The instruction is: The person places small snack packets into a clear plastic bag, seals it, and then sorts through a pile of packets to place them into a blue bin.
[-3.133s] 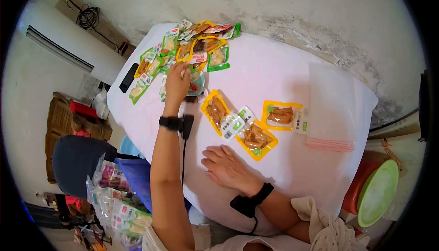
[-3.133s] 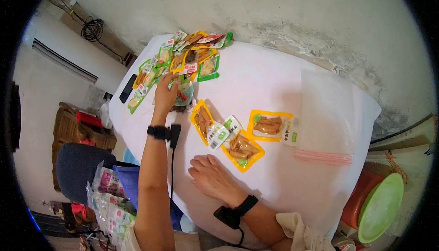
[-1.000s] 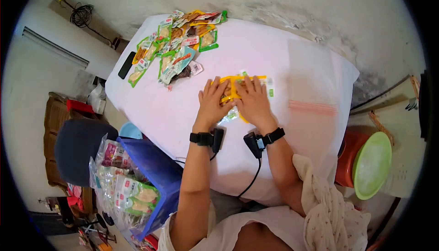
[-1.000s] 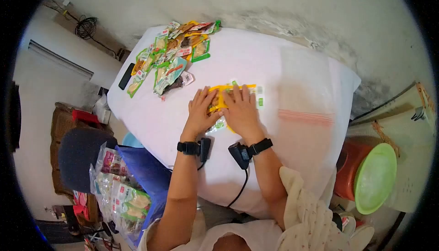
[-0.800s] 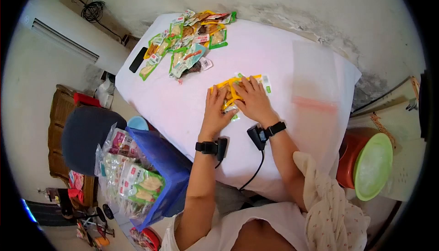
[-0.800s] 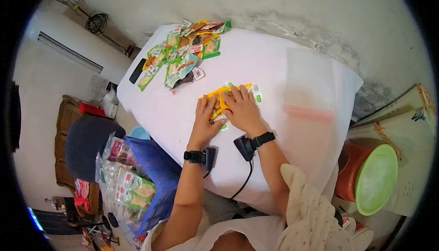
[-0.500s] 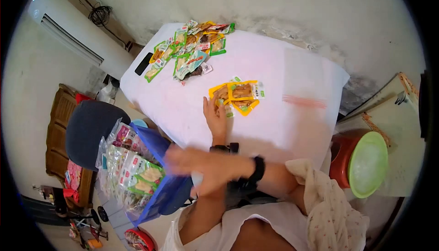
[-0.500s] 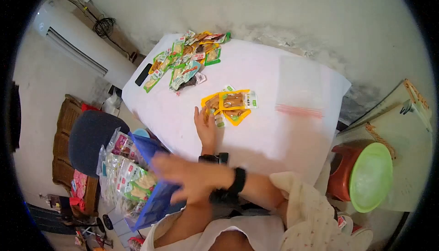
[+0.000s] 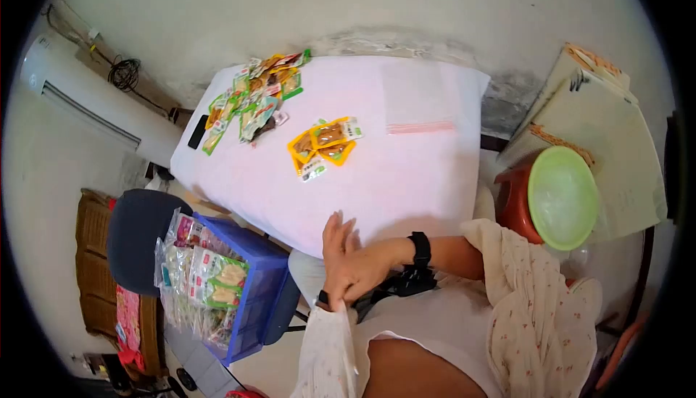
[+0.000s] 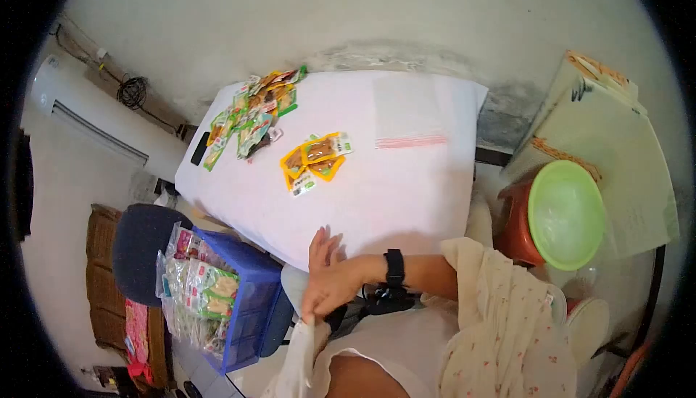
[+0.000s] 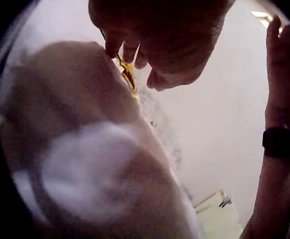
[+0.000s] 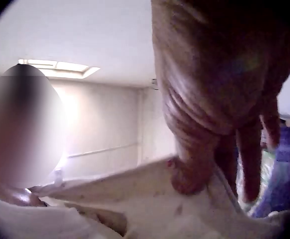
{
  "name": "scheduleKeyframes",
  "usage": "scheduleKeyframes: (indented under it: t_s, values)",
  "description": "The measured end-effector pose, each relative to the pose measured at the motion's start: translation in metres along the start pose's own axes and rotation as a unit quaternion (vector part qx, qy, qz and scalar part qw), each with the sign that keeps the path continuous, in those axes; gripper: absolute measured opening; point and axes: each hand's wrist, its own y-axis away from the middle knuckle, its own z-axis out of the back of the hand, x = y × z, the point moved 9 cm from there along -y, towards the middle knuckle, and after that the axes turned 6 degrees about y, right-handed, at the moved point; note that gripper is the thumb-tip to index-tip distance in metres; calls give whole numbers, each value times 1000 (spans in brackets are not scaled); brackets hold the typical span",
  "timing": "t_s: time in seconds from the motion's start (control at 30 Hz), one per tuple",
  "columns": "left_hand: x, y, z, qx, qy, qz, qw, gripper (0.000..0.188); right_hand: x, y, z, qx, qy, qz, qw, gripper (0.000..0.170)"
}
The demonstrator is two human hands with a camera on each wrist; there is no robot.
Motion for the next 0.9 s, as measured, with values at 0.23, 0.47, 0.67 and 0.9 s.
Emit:
scheduleKeyframes:
  t_s: [0.23,0.47,0.67,0.9]
  values:
    - [-36,-7,-3,29,-210,-94,973,26,-53,184,178,-473,448,-283,704,12]
    - [-35,-39,-37,77,-148,-98,981,26,-53,295,250,-483,613,-369,505,15]
    - [-25,-41,-55,110,-96,-83,986,25,-75,309,259,-422,580,-474,512,14]
    - [-28,-49,-53,99,-41,-54,993,23,-53,303,259,-478,604,-375,516,10]
